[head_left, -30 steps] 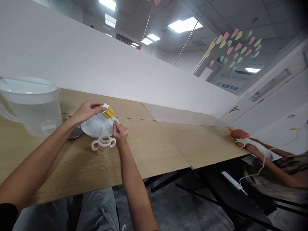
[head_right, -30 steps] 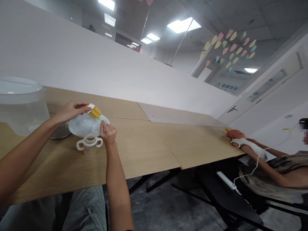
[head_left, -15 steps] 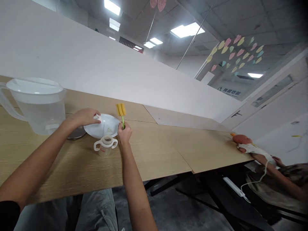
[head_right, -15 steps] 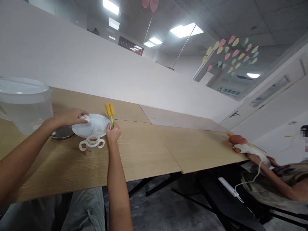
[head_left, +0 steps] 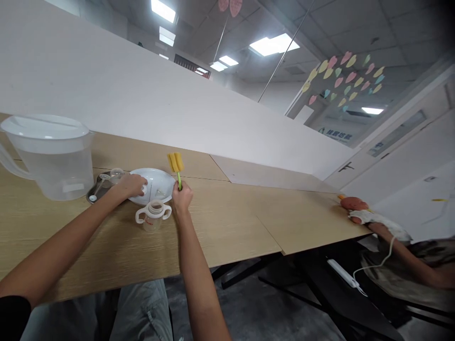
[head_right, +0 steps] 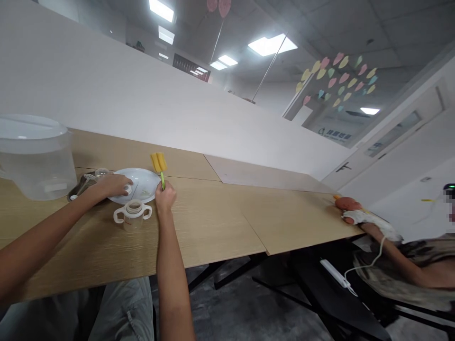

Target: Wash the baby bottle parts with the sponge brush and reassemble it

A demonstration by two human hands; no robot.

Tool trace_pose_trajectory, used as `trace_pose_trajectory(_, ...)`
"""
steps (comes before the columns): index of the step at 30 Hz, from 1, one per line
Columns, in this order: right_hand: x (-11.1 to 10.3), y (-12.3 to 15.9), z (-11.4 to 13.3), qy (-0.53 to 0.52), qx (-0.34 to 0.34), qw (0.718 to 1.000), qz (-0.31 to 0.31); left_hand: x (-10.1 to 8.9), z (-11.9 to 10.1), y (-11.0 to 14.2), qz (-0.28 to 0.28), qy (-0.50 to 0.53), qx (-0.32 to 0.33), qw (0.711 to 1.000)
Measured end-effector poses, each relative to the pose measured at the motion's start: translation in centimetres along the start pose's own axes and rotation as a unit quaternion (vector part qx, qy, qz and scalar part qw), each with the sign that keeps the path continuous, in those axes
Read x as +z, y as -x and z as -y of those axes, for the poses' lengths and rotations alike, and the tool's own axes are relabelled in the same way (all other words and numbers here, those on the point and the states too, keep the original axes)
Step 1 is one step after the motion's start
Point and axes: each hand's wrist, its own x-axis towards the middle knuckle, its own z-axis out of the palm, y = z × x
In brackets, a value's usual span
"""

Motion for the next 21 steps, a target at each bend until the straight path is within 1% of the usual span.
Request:
trace_pose_trajectory(3, 0.4, 0.0, -0.2, -0.013, -0.017, 1.0, -0.021, -0.2, -0.2, 0.2, -0.022, 0.003, 0.008, 1.0)
trace_pose_trajectory(5, 0.6, 0.0, -0.4, -0.02, -0.023, 0.999, -0.035, -0.8, -0.6, 0.5, -0.052, 0.014, 0.021, 0.998)
trace_pose_trajectory(7, 0.7, 0.0, -0.4, -0.023, -0.029, 0.998, -0.048, -1.3, -1.5, 0.6, -0.087, 0.033, 0.045, 0.995)
trace_pose_trajectory(9, 0.7, 0.0, -0.4, -0.023, -0.045, 0.997, -0.052, -1.7, -2.8, 0.5, -0.108, 0.059, 0.081, 0.989)
trace_pose_trajectory(11, 0.6, 0.2, -0.4, -0.025, -0.076, 0.996, -0.046, -1.5, -4.1, 0.1, -0.096, 0.081, 0.113, 0.986)
trace_pose_trajectory(13, 0.6, 0.3, -0.5, -0.025, -0.114, 0.992, -0.041, -1.0, -5.1, -0.3, -0.059, 0.079, 0.125, 0.987)
trace_pose_trajectory(15, 0.6, 0.3, -0.6, -0.026, -0.144, 0.988, -0.045, -0.6, -5.5, -0.6, -0.033, 0.066, 0.125, 0.99)
trace_pose_trajectory(16, 0.6, 0.3, -0.7, -0.027, -0.153, 0.987, -0.05, -0.5, -5.4, -0.7, -0.031, 0.059, 0.125, 0.99)
trace_pose_trajectory(17, 0.7, 0.3, -0.9, -0.029, -0.157, 0.986, -0.057, -0.5, -5.3, -0.8, -0.04, 0.058, 0.125, 0.99)
trace_pose_trajectory(19, 0.7, 0.3, -1.1, -0.034, -0.156, 0.984, -0.073, -0.9, -4.7, -0.8, -0.083, 0.082, 0.12, 0.986)
trace_pose_trajectory(21, 0.8, 0.2, -1.3, -0.038, -0.154, 0.983, -0.088, -1.8, -3.9, -0.8, -0.144, 0.161, 0.107, 0.971)
